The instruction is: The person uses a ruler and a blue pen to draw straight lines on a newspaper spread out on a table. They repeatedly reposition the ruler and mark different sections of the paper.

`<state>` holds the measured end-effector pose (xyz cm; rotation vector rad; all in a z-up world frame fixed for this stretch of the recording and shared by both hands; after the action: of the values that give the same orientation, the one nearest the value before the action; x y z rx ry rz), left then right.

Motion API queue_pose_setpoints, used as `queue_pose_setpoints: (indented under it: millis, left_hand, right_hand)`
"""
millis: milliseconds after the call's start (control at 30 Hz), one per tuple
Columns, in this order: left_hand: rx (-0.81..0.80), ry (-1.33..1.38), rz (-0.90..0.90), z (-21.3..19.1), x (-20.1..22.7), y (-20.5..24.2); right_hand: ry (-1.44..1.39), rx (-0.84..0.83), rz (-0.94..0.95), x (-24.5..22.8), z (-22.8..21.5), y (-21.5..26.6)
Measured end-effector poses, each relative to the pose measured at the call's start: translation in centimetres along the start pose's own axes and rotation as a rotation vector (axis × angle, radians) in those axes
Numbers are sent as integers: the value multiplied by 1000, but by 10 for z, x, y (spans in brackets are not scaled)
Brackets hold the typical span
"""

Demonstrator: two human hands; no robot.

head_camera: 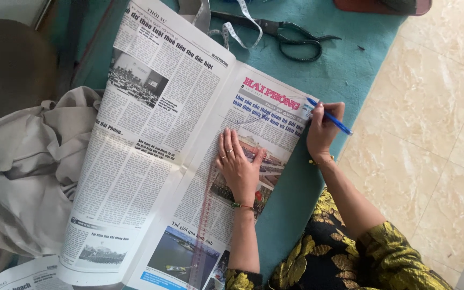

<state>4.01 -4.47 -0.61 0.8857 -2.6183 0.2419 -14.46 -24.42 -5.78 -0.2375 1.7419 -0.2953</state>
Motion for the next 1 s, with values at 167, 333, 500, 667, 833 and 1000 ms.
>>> queue_pose_setpoints:
  millis: [167,333,500,667,833,1000]
  left_hand:
    - [18,-39,16,-3,2,0]
    - [19,-35,35,4,0,2]
    - [130,-125,132,-3,8,3]
    - [226,-223,184,-8,15,3]
    - [188,-297,121,5,17,3]
    - [201,-302,197,57,50,11]
  right_hand:
    - [-103,-68,60,-26,-12,-4]
    - [334,-385,-316,-51,-17,-5]
    - [541,-487,-505,-54,-9,1]
    - [490,-674,-422,-43,-18,-4]
    - [483,-667,-454,-44,-17,-6]
    - [432,-721,-396,-52,-18,-9]
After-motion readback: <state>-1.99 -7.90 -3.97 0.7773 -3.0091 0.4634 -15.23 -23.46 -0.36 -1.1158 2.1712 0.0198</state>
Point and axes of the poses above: each hand's wrist, its own y-axis away from the middle knuckle, its own z-axis out of the palm, x = y × z, the point moved 6 cm from there along -y, towards the middle knuckle, and after that the axes turned 5 degrees about z, right-handed, at the moved point
